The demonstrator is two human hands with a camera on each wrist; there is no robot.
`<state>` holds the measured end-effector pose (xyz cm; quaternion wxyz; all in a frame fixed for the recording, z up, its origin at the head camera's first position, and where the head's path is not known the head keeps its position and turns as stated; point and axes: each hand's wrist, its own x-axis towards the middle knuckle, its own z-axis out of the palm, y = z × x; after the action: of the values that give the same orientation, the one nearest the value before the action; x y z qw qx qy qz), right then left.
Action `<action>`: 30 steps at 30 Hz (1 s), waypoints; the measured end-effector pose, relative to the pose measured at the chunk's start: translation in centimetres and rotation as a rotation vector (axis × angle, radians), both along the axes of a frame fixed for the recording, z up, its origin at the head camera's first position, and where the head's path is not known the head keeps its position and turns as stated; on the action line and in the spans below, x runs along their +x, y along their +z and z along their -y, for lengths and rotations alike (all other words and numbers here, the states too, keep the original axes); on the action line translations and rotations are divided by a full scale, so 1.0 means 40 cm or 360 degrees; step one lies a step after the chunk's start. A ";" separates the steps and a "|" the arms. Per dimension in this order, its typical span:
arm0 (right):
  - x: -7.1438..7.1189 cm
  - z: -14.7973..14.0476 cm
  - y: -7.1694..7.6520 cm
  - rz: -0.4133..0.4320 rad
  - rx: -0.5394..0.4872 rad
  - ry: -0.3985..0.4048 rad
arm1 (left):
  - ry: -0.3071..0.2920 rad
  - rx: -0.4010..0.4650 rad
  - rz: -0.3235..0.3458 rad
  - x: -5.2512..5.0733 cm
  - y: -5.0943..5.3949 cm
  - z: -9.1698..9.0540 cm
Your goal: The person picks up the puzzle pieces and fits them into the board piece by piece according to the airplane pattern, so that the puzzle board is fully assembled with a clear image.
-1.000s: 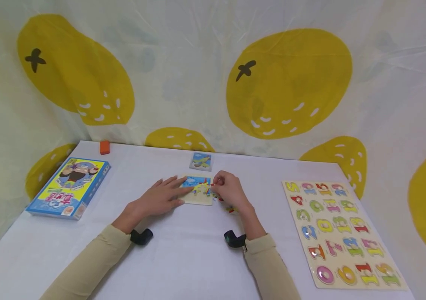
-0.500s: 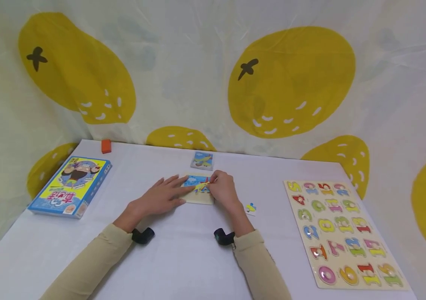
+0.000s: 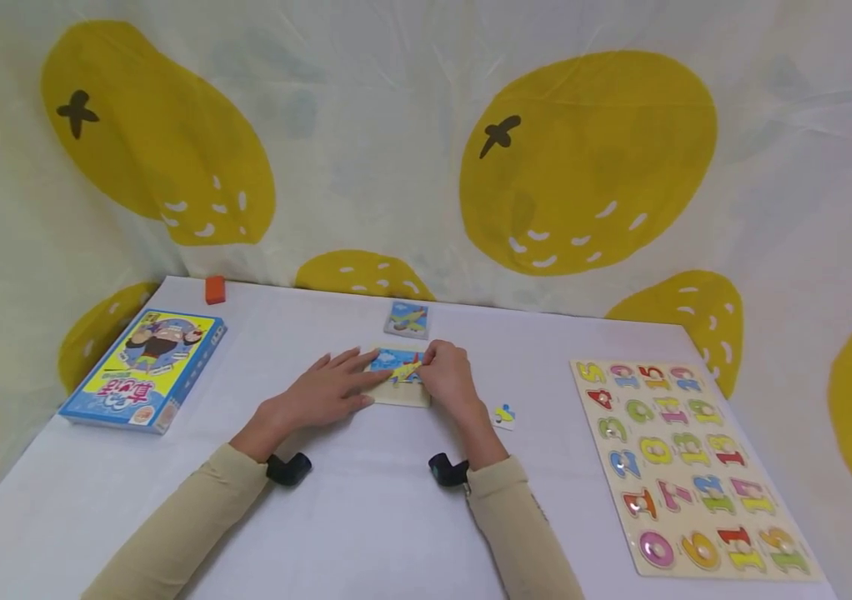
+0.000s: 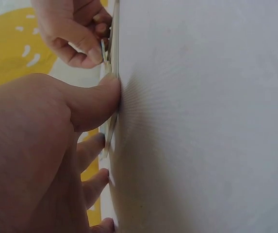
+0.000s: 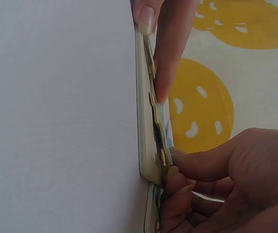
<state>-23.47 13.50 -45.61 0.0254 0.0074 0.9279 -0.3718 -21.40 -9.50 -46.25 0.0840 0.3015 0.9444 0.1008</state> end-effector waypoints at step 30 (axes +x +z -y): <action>0.005 -0.016 0.006 -0.0014 0.0044 0.0262 | 0.0028 0.0100 0.0072 -0.001 0.020 0.007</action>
<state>-23.28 14.15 -45.37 0.0517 -0.0701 0.9305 -0.3557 -21.43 -9.79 -45.46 0.0949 0.2931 0.9413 0.1380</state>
